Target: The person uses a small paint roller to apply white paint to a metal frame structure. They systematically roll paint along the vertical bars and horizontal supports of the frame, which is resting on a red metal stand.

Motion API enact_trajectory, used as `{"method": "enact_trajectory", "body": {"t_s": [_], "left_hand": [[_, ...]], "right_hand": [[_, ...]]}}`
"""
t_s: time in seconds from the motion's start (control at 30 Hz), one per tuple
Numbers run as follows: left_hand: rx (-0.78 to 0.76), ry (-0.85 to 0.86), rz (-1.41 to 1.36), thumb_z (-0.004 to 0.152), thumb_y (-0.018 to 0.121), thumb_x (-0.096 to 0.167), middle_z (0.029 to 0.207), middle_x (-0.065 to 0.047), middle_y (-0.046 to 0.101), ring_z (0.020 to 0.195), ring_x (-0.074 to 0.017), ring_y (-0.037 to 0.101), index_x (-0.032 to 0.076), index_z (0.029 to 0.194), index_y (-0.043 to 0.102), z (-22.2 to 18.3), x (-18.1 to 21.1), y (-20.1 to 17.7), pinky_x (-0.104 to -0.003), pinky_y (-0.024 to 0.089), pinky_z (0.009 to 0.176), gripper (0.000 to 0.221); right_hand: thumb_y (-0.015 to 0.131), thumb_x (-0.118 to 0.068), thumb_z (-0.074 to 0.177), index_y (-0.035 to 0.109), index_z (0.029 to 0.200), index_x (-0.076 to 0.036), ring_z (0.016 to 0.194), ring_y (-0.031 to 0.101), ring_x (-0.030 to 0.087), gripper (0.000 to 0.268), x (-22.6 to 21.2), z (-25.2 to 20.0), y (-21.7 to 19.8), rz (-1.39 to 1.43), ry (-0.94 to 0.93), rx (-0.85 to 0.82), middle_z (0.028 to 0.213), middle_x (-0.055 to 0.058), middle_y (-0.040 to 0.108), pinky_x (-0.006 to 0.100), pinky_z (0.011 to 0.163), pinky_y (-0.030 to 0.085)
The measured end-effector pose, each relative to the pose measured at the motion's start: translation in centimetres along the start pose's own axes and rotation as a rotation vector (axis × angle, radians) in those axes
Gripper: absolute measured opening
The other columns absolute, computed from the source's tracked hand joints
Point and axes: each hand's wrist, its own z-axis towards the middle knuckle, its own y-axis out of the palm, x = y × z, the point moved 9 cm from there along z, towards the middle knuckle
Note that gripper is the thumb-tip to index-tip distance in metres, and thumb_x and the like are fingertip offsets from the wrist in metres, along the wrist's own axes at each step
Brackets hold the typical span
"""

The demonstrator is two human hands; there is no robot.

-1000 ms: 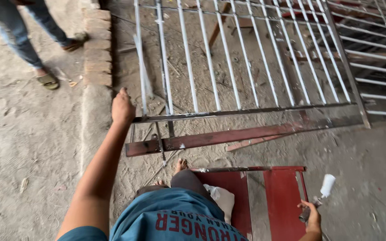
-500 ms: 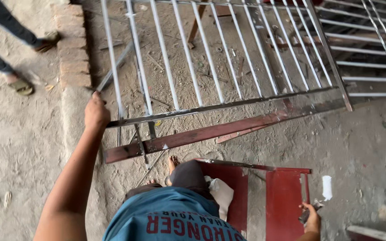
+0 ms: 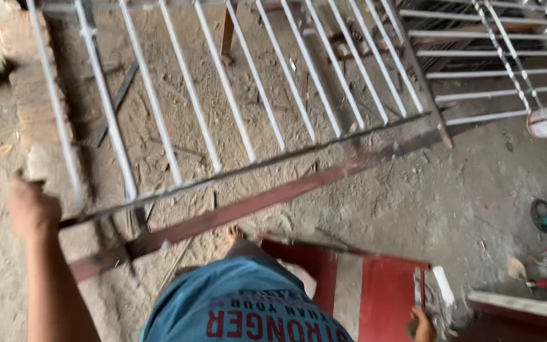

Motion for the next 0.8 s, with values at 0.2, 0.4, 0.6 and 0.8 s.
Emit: {"method": "enact_trajectory", "body": {"t_s": [0.2, 0.4, 0.6, 0.8], "left_hand": [[0.139, 0.146, 0.339, 0.095, 0.052, -0.007, 0.122, -0.018, 0.071, 0.107, -0.0365, 0.067, 0.003, 0.158, 0.043, -1.9, 2.1, -0.6, -0.049, 0.055, 0.08, 0.064], [0.18, 0.277, 0.16, 0.092, 0.044, -0.012, 0.114, -0.022, 0.07, 0.099, -0.0356, 0.069, 0.001, 0.139, 0.05, 1.3, 0.8, 0.8, -0.046, 0.056, 0.076, 0.049], [0.443, 0.385, 0.218, 0.1, 0.042, -0.013, 0.11, -0.017, 0.075, 0.099, -0.0305, 0.072, 0.001, 0.113, 0.067, 0.1, -0.1, -1.4, -0.041, 0.057, 0.077, 0.031], [0.615, 0.372, -0.482, 0.109, 0.041, 0.011, 0.12, -0.015, 0.076, 0.102, -0.0227, 0.072, 0.002, 0.123, 0.07, -4.8, 4.9, -4.7, -0.034, 0.055, 0.083, 0.034]], "right_hand": [[0.076, -0.039, 0.099, 0.065, 0.089, -0.003, 0.074, 0.06, 0.016, 0.038, -2.5, 4.2, 0.6, 0.002, -0.004, 0.038, 0.082, 0.003, 0.065, 0.033, 0.072, 0.047], [0.077, -0.04, 0.103, 0.064, 0.091, -0.001, 0.075, 0.063, 0.015, 0.043, -5.9, 3.5, 2.3, 0.036, -0.271, 0.27, 0.083, 0.004, 0.069, 0.032, 0.076, 0.051], [0.08, -0.029, 0.096, 0.063, 0.099, 0.002, 0.069, 0.063, 0.019, 0.035, -13.7, -0.1, 14.9, -0.033, -0.714, 0.163, 0.079, 0.01, 0.067, 0.035, 0.066, 0.052], [0.048, -0.038, 0.115, 0.061, 0.118, -0.004, 0.063, 0.048, 0.005, 0.036, -23.3, -10.5, 32.9, 0.239, -0.736, -0.897, 0.08, -0.001, 0.056, 0.02, 0.057, 0.041]]}}
